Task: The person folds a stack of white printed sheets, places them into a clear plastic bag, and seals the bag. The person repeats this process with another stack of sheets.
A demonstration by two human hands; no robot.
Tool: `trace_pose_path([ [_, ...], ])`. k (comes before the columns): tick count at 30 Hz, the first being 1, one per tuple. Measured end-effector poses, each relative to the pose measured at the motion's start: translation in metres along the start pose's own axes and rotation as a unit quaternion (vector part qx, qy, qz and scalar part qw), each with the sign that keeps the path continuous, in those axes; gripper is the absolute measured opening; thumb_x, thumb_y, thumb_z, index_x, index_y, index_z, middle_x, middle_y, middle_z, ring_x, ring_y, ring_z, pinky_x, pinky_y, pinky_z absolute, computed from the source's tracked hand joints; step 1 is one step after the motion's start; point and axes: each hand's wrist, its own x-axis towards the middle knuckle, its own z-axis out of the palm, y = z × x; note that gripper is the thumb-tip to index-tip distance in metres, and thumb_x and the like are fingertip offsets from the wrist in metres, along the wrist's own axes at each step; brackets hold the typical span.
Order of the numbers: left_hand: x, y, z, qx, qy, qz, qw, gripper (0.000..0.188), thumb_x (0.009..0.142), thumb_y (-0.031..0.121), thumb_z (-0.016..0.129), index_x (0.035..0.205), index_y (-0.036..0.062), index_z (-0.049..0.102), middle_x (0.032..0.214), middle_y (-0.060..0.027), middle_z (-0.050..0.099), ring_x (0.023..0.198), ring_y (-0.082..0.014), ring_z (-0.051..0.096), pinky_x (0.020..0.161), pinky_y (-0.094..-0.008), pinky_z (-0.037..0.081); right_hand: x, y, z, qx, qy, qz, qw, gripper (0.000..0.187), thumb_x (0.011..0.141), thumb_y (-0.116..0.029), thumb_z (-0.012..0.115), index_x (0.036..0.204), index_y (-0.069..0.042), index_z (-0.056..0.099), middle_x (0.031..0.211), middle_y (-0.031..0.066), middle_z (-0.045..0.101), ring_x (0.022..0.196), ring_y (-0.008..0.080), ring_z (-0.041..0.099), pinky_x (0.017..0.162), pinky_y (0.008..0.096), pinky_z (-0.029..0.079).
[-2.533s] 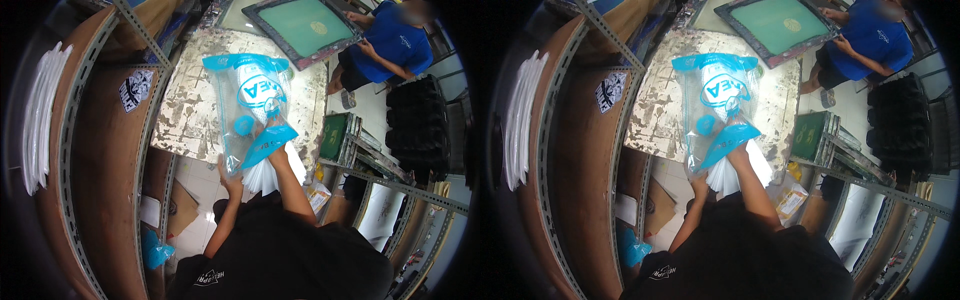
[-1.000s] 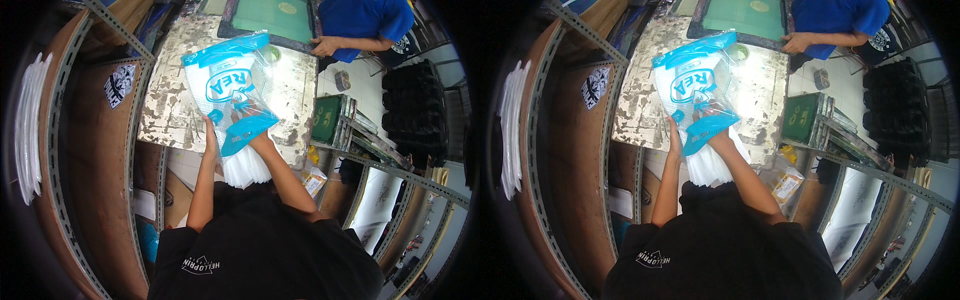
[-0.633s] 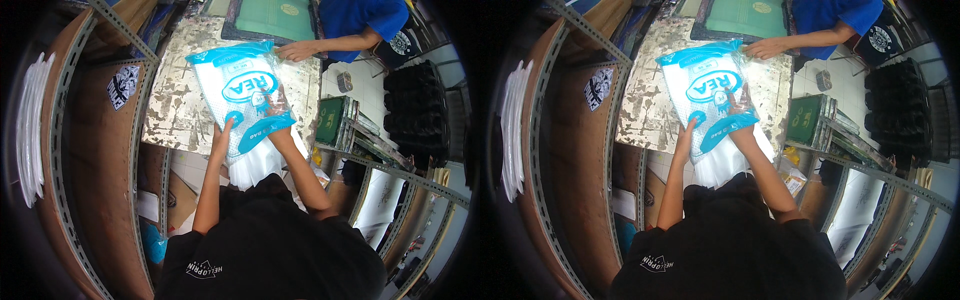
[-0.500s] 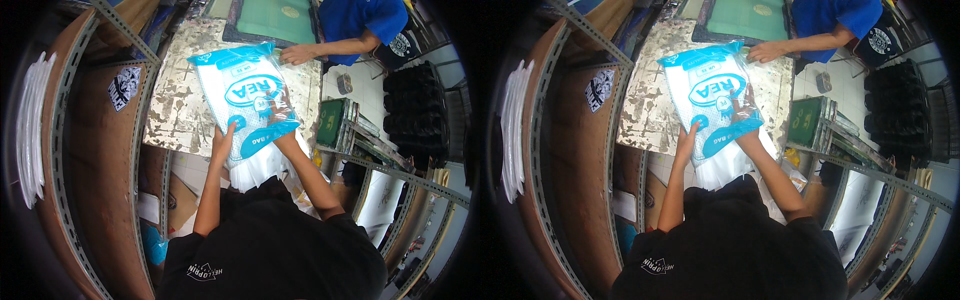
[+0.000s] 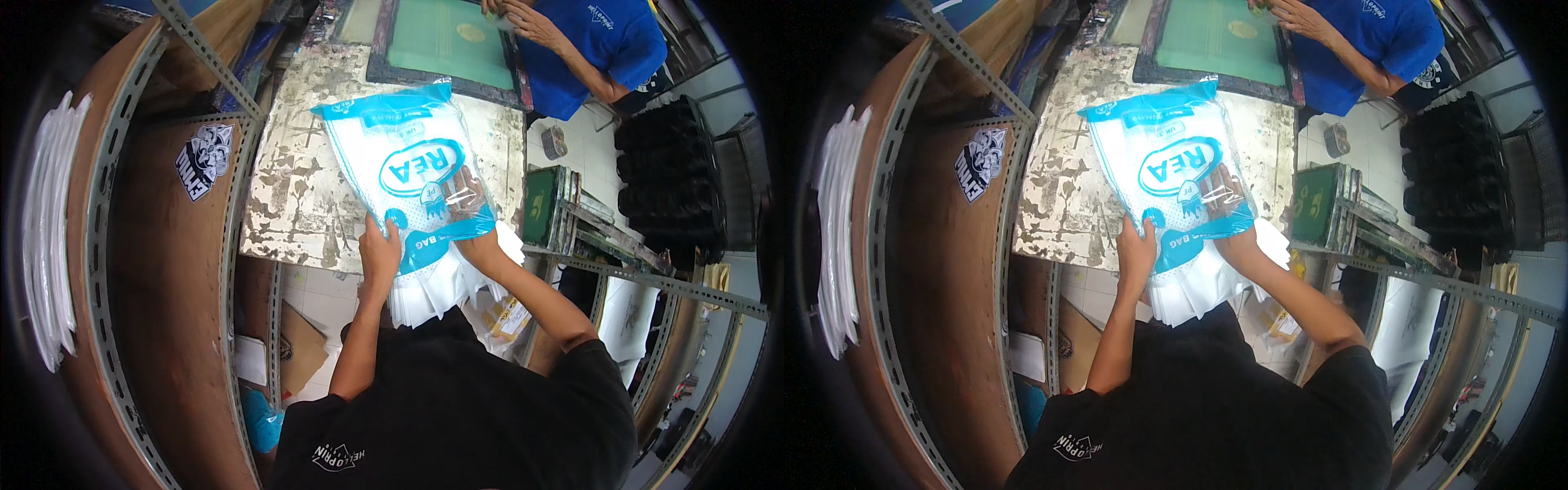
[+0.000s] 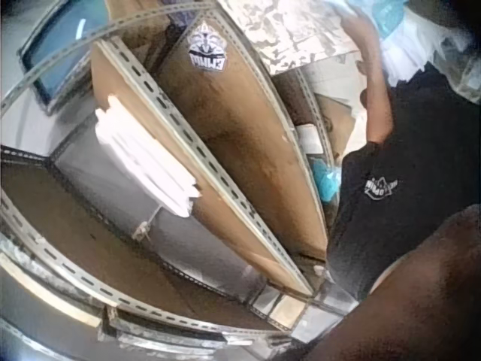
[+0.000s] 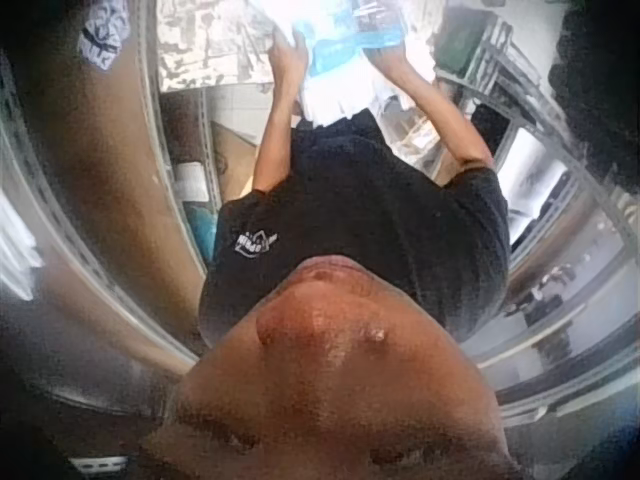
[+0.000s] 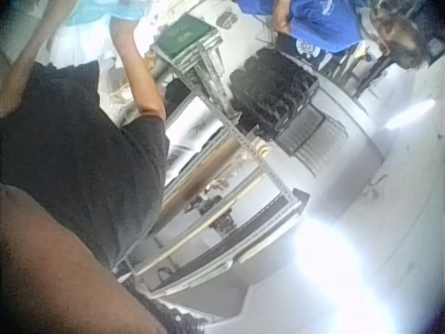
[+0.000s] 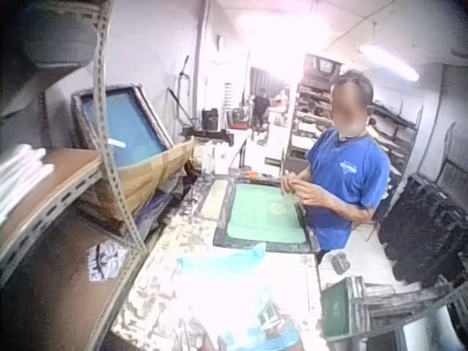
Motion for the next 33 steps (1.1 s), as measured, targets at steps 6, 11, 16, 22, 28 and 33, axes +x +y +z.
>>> trace_pose_path([
  [6, -0.003, 0.008, -0.01, -0.025, 0.011, 0.061, 0.998, 0.033, 0.098, 0.011, 0.059, 0.123, -0.0101, 0.058, 0.099, -0.0328, 0.072, 0.094, -0.0486, 0.071, 0.08, -0.0517, 0.054, -0.023, 0.021, 0.029, 0.023, -0.027, 0.081, 0.996, 0.064, 0.092, -0.008, 0.063, 0.152, 0.001, 0.044, 0.155, 0.0228, 0.048, 0.142, 0.0367, 0.046, 0.119, 0.0436, 0.036],
  [11, 0.003, 0.016, -0.016, -0.011, -0.005, 0.066, 0.998, 0.031, 0.098, 0.01, 0.059, 0.121, -0.0107, 0.058, 0.097, -0.0333, 0.072, 0.092, -0.0483, 0.072, 0.077, -0.0514, 0.055, -0.01, -0.038, 0.013, -0.225, -0.108, -0.013, 0.968, 0.062, 0.091, -0.032, 0.069, 0.147, -0.006, 0.056, 0.159, 0.019, 0.046, 0.144, 0.0371, 0.045, 0.124, 0.0518, 0.027],
  [16, 0.002, 0.013, -0.017, -0.052, -0.014, 0.058, 0.997, 0.031, 0.098, 0.011, 0.059, 0.121, -0.0101, 0.058, 0.099, -0.0326, 0.072, 0.093, -0.0482, 0.071, 0.079, -0.0515, 0.054, -0.009, -0.037, 0.041, -0.189, -0.068, 0.031, 0.979, 0.06, 0.102, -0.04, 0.053, 0.156, -0.014, 0.046, 0.167, 0.0139, 0.033, 0.156, 0.0306, 0.027, 0.127, 0.06, 0.015],
  [22, 0.0, 0.003, -0.018, -0.007, -0.015, 0.039, 0.999, 0.037, 0.099, 0.015, 0.062, 0.126, -0.0102, 0.059, 0.106, -0.0317, 0.072, 0.101, -0.047, 0.07, 0.087, -0.0498, 0.053, -0.002, 0.015, 0.08, -0.284, -0.161, 0.115, 0.938, 0.066, 0.097, -0.049, 0.055, 0.154, -0.017, 0.048, 0.168, 0.0094, 0.033, 0.156, 0.032, 0.023, 0.124, 0.0625, 0.005],
  [28, -0.002, 0.008, -0.008, 0.004, 0.002, 0.005, 1.0, 0.051, 0.096, 0.025, 0.072, 0.127, -0.0125, 0.057, 0.112, -0.0304, 0.071, 0.105, -0.042, 0.07, 0.091, -0.0457, 0.052, 0.005, 0.04, 0.069, -0.112, -0.209, 0.176, 0.955, 0.058, 0.093, -0.039, 0.065, 0.146, -0.014, 0.058, 0.161, 0.0135, 0.043, 0.149, 0.0343, 0.037, 0.123, 0.0523, 0.024],
  [33, 0.014, -0.024, -0.011, -0.097, 0.005, -0.095, 0.991, 0.059, 0.091, 0.03, 0.08, 0.13, -0.0096, 0.059, 0.119, -0.023, 0.072, 0.109, -0.0308, 0.071, 0.093, -0.0378, 0.054, -0.028, -0.028, -0.048, 0.139, -0.289, 0.091, 0.943, 0.028, 0.083, -0.023, 0.081, 0.107, -0.008, 0.08, 0.11, 0.0141, 0.077, 0.105, 0.0365, 0.072, 0.101, 0.0431, 0.051],
])
